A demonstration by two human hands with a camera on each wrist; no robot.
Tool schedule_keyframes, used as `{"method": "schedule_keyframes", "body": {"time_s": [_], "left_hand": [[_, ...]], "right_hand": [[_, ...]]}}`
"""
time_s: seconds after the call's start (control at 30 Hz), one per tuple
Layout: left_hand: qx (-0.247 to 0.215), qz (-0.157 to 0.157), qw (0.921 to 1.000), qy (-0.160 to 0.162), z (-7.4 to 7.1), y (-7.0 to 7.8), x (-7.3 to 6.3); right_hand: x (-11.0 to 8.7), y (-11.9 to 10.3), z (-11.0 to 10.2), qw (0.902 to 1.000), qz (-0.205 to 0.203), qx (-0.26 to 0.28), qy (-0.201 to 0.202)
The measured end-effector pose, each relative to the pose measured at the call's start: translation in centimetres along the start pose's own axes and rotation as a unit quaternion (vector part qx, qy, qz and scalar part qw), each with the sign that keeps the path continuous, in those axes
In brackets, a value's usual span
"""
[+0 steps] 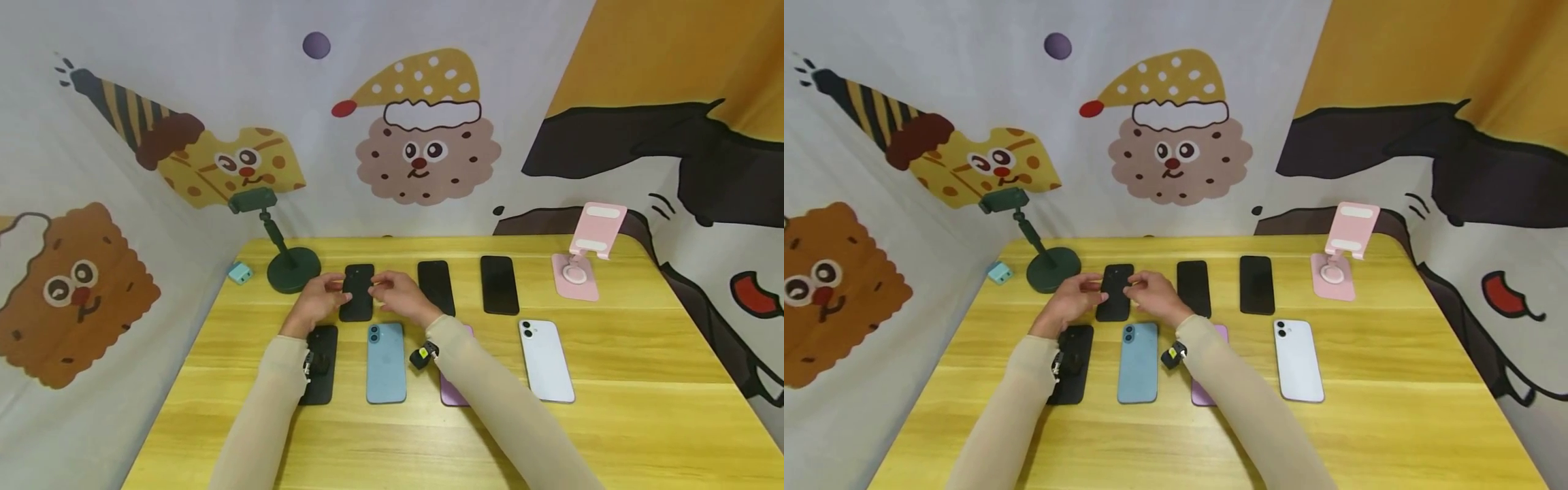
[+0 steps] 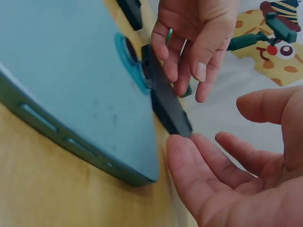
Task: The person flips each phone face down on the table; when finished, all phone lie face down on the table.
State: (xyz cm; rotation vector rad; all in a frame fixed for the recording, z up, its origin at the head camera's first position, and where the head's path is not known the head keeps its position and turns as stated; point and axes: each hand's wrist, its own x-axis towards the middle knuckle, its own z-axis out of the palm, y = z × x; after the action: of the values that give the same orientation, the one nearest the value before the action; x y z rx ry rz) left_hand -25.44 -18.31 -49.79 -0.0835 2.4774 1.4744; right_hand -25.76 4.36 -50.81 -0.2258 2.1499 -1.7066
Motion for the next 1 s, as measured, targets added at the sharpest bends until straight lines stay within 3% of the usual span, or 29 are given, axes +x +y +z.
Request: {"method": "schedule_keyframes", "body": {"time_s": [0.27,0.53,0.7,1.0], "left_hand": [[0.052,0.045,0.9974,0.023,1.6,2.2,-1.2],[0.029,0.073,0.9967,-0.019,4.2,4.0,-1.8],[0.021,0.081,0.996,-0.032,5.8,5.2,-1.4],[0.015,0.08,0.996,-0.037,8.7,6.3,0.4]], "right_hand": [[-2.2,-0.6,-2.1,0.9985,-0.028,-0.046,-0.004],[-4.2,-0.6,-5.2,0.9944,-0.061,-0.085,0.012],[-5.0,-0.2,-7.2,0.992,-0.065,-0.1,0.043],[-5.5,1.9,-10.6,0.9918,-0.056,-0.071,0.091]]}}
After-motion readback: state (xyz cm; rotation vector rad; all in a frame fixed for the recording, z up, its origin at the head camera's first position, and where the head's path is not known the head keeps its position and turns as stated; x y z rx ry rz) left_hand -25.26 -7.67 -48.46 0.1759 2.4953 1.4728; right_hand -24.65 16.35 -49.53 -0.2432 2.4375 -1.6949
